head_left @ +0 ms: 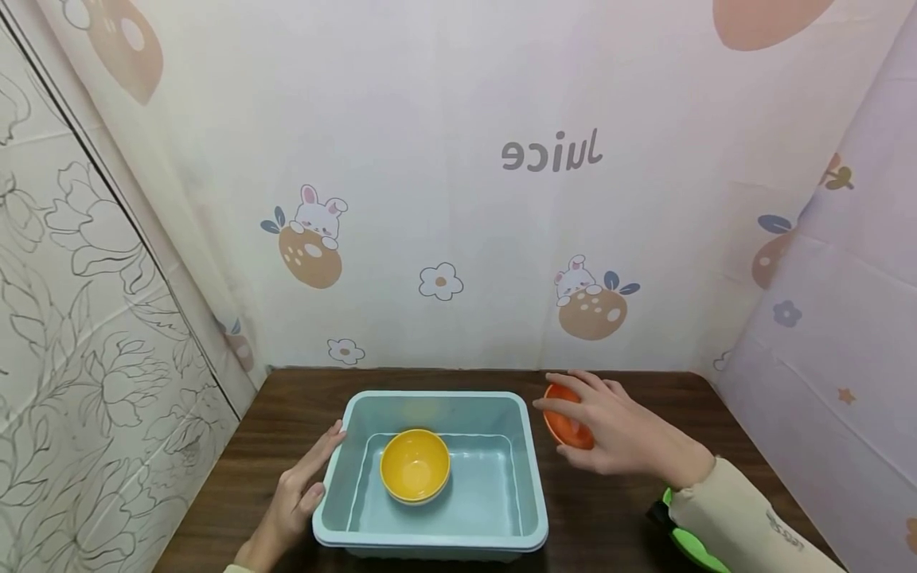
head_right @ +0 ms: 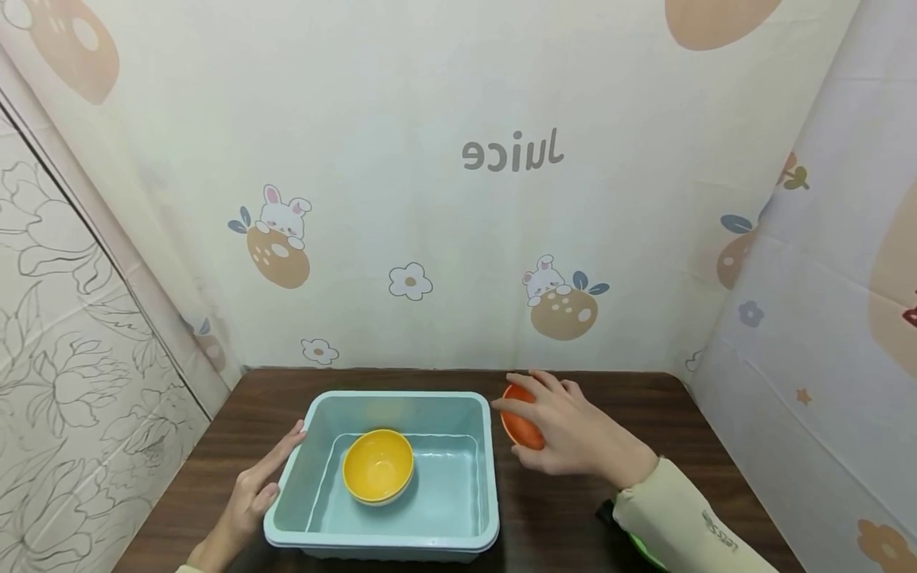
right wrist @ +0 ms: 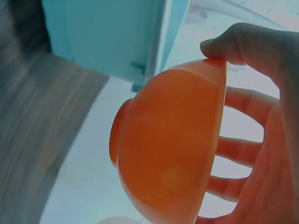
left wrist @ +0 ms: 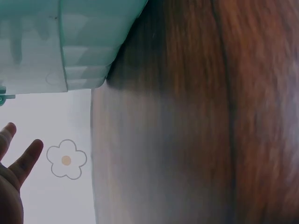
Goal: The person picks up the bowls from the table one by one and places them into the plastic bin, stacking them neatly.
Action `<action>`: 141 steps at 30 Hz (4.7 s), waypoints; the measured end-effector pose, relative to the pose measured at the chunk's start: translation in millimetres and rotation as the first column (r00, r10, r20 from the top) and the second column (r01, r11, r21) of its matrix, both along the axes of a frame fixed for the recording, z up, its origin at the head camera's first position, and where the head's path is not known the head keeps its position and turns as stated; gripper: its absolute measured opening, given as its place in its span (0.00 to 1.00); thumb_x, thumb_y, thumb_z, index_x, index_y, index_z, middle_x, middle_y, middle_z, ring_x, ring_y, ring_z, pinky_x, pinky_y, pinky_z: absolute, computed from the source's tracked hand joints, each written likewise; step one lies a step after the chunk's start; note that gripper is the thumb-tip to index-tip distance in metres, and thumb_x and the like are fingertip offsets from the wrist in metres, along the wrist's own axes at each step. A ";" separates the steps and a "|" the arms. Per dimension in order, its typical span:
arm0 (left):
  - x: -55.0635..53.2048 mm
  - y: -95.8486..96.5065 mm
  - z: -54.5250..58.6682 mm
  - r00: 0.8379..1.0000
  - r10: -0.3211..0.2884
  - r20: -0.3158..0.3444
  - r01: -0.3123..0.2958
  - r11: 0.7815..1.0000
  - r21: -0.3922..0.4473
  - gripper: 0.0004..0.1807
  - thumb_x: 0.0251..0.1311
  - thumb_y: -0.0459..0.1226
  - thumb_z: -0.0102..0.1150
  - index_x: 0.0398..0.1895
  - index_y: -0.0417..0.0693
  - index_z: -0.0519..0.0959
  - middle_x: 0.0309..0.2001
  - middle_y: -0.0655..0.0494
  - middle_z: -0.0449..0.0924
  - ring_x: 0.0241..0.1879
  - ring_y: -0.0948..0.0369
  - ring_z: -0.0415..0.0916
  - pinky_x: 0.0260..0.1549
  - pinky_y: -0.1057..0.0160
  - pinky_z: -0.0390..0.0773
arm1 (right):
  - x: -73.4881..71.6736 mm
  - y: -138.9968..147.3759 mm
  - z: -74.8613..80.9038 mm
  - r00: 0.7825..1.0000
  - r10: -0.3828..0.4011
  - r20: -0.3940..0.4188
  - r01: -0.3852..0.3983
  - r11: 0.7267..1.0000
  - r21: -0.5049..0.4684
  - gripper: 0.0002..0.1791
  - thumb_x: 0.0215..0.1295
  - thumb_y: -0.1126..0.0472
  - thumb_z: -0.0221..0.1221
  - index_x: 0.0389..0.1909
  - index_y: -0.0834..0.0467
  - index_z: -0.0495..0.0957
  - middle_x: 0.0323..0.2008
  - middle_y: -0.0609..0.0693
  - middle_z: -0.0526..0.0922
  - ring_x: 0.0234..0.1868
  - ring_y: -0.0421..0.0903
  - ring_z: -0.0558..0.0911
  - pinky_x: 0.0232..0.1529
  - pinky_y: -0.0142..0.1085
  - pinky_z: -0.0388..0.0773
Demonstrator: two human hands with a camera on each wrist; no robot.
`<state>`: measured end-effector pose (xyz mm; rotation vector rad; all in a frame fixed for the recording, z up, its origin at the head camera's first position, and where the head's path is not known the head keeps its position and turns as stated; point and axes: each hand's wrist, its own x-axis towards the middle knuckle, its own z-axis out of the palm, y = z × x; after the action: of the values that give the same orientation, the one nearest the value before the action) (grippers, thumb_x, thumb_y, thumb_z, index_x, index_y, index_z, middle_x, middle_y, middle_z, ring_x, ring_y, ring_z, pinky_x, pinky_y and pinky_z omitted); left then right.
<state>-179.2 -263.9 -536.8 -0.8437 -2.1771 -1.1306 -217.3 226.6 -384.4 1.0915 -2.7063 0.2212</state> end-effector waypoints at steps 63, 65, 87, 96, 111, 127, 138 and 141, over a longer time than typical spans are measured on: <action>-11.7 -10.4 16.5 0.989 -0.051 -0.140 0.028 0.986 -0.163 0.25 0.54 0.32 0.64 0.58 0.48 0.85 0.67 0.42 0.77 0.70 0.51 0.70 0.72 0.74 0.59 | -23.3 -201.0 -25.6 0.940 0.263 0.216 -0.292 0.949 0.115 0.31 0.64 0.37 0.58 0.69 0.34 0.74 0.73 0.49 0.70 0.70 0.53 0.69 0.57 0.53 0.79; -11.0 -10.4 16.4 0.991 -0.043 -0.131 0.021 0.986 -0.164 0.25 0.54 0.32 0.64 0.59 0.48 0.85 0.68 0.43 0.77 0.71 0.52 0.70 0.71 0.75 0.59 | -24.1 -204.7 -28.6 0.938 0.272 0.215 -0.302 0.945 0.125 0.31 0.64 0.37 0.58 0.69 0.35 0.74 0.73 0.50 0.70 0.70 0.53 0.69 0.56 0.53 0.79; -15.5 -10.9 17.1 0.983 -0.075 -0.169 0.052 0.989 -0.136 0.21 0.61 0.35 0.62 0.58 0.44 0.85 0.66 0.39 0.77 0.70 0.50 0.70 0.72 0.73 0.60 | -32.9 -221.7 -55.5 0.922 0.266 0.282 -0.327 0.923 0.200 0.31 0.64 0.38 0.62 0.69 0.35 0.74 0.72 0.50 0.71 0.69 0.54 0.70 0.57 0.58 0.80; -16.3 -10.5 16.8 0.983 -0.066 -0.171 0.042 0.989 -0.141 0.21 0.60 0.35 0.62 0.58 0.45 0.85 0.66 0.40 0.78 0.70 0.50 0.70 0.72 0.73 0.60 | -32.8 -222.6 -61.9 0.925 0.270 0.267 -0.336 0.911 0.240 0.32 0.63 0.36 0.63 0.69 0.35 0.75 0.71 0.49 0.72 0.68 0.53 0.71 0.59 0.55 0.79; -14.1 -9.9 13.8 0.984 -0.070 -0.164 0.048 0.990 -0.133 0.21 0.62 0.36 0.62 0.59 0.45 0.84 0.67 0.40 0.77 0.71 0.50 0.70 0.72 0.73 0.60 | -30.2 -228.2 -73.0 0.935 0.268 0.232 -0.334 0.886 0.323 0.33 0.64 0.35 0.63 0.70 0.32 0.73 0.72 0.49 0.71 0.68 0.53 0.72 0.59 0.54 0.79; -13.4 -10.3 13.2 0.985 -0.073 -0.159 0.053 0.990 -0.132 0.22 0.60 0.34 0.62 0.59 0.45 0.84 0.67 0.39 0.77 0.71 0.49 0.70 0.72 0.73 0.60 | -30.6 -228.5 -77.8 0.939 0.264 0.220 -0.327 0.883 0.338 0.34 0.64 0.33 0.63 0.71 0.32 0.72 0.73 0.48 0.70 0.68 0.52 0.72 0.60 0.54 0.79; -13.6 -8.9 14.3 0.982 -0.089 -0.167 0.069 0.990 -0.121 0.22 0.61 0.33 0.61 0.60 0.42 0.83 0.67 0.38 0.76 0.71 0.49 0.69 0.72 0.72 0.61 | -30.5 -227.8 -71.2 0.937 0.285 0.202 -0.340 0.877 0.341 0.35 0.64 0.33 0.63 0.71 0.34 0.72 0.73 0.48 0.71 0.70 0.53 0.71 0.59 0.53 0.80; -13.9 -8.4 14.4 0.982 -0.091 -0.165 0.072 0.990 -0.120 0.21 0.62 0.34 0.60 0.60 0.43 0.83 0.67 0.38 0.76 0.71 0.49 0.69 0.72 0.72 0.61 | -31.0 -228.0 -66.0 0.938 0.308 0.158 -0.345 0.873 0.344 0.34 0.65 0.32 0.61 0.71 0.36 0.72 0.73 0.49 0.71 0.70 0.52 0.71 0.59 0.52 0.81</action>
<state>-193.1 -272.3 -522.3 -1.0485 -2.0968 -0.9421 -248.3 -1.4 -450.4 1.6905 -2.6962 -0.2000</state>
